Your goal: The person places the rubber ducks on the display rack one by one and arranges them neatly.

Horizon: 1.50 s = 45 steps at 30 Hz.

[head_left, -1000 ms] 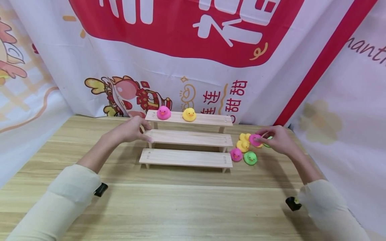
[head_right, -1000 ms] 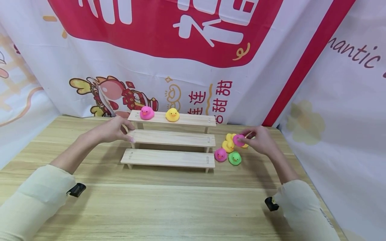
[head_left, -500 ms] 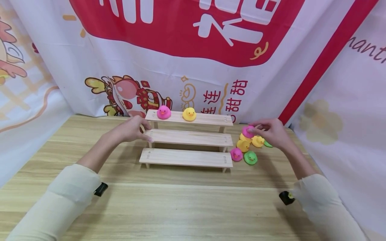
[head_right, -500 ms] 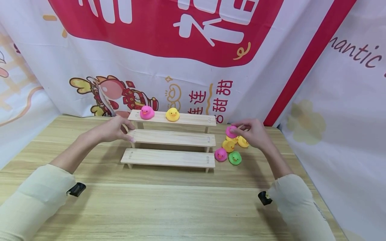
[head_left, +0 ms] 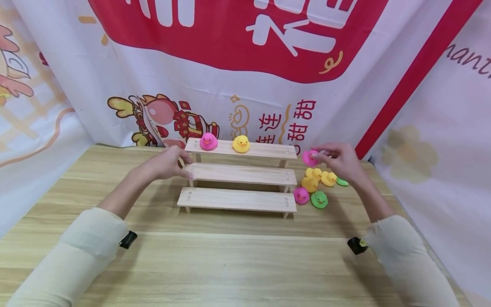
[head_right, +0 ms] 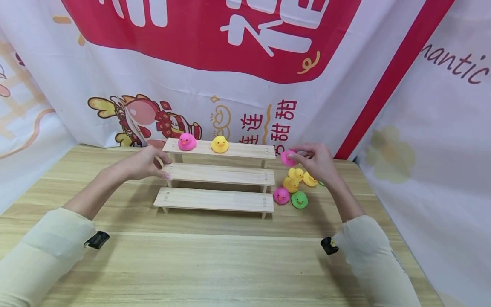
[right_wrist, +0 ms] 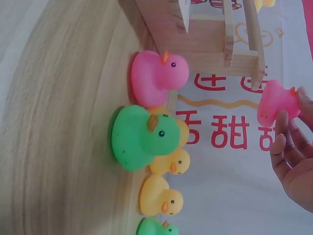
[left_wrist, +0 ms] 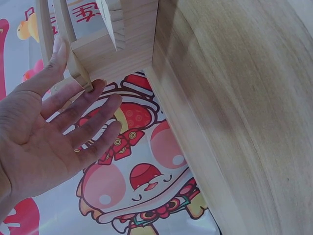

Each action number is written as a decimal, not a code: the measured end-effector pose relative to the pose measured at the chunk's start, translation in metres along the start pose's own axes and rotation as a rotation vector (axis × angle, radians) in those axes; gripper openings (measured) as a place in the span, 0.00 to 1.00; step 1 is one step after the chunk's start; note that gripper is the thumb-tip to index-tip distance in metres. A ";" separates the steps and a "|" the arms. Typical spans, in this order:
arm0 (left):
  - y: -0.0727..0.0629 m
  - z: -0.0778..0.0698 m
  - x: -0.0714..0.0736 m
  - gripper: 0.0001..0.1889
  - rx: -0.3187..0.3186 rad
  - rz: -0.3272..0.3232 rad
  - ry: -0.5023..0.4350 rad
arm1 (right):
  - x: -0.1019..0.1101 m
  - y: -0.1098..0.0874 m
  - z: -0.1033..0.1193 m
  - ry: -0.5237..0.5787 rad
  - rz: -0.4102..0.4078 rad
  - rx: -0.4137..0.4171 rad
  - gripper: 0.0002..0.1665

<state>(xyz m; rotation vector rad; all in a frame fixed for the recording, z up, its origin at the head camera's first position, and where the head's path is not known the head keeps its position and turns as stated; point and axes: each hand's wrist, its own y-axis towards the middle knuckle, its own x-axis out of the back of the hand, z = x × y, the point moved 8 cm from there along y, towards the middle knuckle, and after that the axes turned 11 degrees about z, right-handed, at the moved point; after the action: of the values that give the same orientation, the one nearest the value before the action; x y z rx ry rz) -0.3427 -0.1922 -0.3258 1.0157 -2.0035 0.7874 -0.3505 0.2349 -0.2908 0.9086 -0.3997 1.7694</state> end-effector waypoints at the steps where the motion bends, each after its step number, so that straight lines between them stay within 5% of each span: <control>1: 0.000 0.000 0.000 0.25 0.001 -0.001 0.001 | 0.000 0.001 0.001 0.002 -0.005 0.001 0.18; 24: 0.000 0.000 0.000 0.26 0.003 0.004 0.003 | -0.006 0.017 0.029 0.039 -0.042 -0.037 0.19; 45: 0.000 0.002 0.000 0.24 -0.028 -0.013 -0.008 | -0.025 0.039 0.051 0.078 0.024 0.044 0.17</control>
<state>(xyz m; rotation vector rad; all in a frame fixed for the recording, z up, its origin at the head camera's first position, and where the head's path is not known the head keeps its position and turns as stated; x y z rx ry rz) -0.3438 -0.1936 -0.3268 1.0162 -2.0079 0.7473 -0.3621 0.1699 -0.2699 0.8653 -0.3234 1.8355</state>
